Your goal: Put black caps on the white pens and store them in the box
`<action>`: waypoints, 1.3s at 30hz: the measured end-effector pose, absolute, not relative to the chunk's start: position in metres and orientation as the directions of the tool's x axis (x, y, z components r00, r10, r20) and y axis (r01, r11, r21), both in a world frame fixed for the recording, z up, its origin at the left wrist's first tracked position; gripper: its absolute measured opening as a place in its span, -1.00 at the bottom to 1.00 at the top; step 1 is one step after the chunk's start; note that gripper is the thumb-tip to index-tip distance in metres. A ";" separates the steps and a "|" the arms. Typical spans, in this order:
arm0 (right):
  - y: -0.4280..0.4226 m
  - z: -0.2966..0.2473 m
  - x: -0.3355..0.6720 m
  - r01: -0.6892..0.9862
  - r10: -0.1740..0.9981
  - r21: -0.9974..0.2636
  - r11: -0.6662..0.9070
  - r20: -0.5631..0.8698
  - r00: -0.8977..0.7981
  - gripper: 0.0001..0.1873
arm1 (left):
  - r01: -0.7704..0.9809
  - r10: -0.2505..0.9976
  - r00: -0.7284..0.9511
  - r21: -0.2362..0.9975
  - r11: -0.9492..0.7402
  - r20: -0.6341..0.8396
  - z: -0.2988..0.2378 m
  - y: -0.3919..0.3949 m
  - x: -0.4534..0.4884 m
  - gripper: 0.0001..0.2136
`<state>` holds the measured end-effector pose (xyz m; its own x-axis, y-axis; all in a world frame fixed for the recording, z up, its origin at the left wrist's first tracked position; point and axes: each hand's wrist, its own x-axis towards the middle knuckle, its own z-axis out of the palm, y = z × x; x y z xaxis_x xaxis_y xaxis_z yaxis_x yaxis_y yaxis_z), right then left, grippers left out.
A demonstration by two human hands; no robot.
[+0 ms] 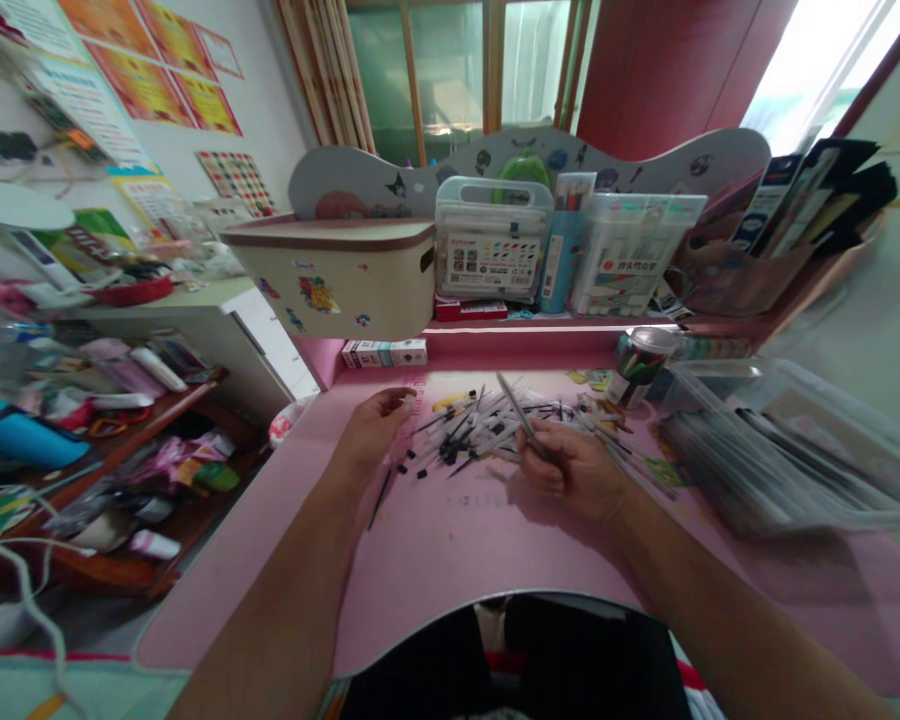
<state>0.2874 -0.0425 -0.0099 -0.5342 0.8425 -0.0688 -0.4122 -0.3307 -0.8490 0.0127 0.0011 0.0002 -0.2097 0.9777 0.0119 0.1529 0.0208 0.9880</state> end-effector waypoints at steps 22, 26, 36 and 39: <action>-0.058 0.005 0.273 0.025 0.904 -0.974 -0.225 -0.218 -0.367 -0.77 | -0.445 0.960 0.138 0.851 0.279 -0.243 0.007 -0.028 0.053 -0.73; -0.056 0.001 0.273 0.003 0.892 -0.963 -0.271 -0.252 -0.375 -0.77 | -0.320 0.969 0.154 0.918 0.232 -0.191 0.004 -0.028 0.055 -0.69; -0.054 -0.001 0.277 0.038 0.815 -0.986 -0.164 -0.157 -0.558 -0.89 | 0.299 0.975 0.212 0.945 -0.132 0.069 0.005 -0.029 0.046 -0.63; -0.054 -0.003 0.278 0.094 0.791 -0.987 -0.131 -0.161 -0.590 -0.85 | 0.376 0.964 0.210 0.896 -0.235 0.165 0.006 -0.031 0.049 -0.61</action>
<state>0.2775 -0.0539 -0.0034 -0.5898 0.7913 -0.1611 0.0937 -0.1311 -0.9869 0.0485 -0.0309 0.0061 0.2104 0.9636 0.1648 0.3759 -0.2353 0.8963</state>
